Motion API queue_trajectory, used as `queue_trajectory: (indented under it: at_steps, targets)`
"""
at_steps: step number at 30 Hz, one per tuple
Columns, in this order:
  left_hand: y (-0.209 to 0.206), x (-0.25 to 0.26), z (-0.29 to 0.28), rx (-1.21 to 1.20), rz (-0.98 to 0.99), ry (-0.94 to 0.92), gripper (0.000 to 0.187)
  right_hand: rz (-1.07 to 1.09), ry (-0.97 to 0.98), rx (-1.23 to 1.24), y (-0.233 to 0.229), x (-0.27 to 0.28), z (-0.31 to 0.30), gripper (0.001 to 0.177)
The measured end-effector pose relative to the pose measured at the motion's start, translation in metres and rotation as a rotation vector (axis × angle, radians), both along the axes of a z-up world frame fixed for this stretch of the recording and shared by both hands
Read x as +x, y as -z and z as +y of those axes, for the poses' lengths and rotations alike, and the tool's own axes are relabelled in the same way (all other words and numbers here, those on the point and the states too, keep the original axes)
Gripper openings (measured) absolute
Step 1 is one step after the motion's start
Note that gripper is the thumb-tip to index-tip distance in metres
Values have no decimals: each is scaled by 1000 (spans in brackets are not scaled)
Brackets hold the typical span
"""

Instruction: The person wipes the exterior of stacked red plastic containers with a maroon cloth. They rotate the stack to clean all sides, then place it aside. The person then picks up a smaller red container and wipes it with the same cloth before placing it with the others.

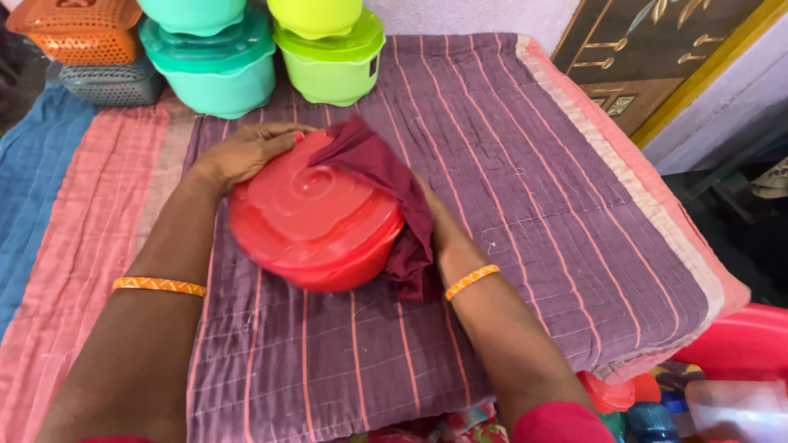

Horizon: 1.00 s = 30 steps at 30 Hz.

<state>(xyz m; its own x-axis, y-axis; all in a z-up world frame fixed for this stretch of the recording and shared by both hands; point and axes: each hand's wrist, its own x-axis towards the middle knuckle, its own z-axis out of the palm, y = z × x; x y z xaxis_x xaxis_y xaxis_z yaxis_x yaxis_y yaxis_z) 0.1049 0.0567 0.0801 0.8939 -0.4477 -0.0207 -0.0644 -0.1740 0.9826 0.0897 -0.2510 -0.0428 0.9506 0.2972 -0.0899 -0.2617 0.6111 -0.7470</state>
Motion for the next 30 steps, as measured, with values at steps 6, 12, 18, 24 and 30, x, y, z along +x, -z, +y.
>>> queue_trajectory:
  at_steps: [6, 12, 18, 24, 30]
  targets:
    - [5, 13, -18, 195, -58, -183, 55, 94, -74, 2, -1, -38, -2, 55]
    - [20, -99, -3, -165, -104, -701, 73, 182, -84, -56, 8, -33, -3, 58]
    - [29, -218, -59, -143, -222, -717, 78, 10, -108, 6, 32, -10, 9, 50]
    - [14, -147, -21, -609, -25, -620, 69, -93, -106, -32, 30, -13, 19, 49]
    - [21, -102, 13, -518, 16, -352, 64, -165, -86, -43, 34, -9, 18, 48]
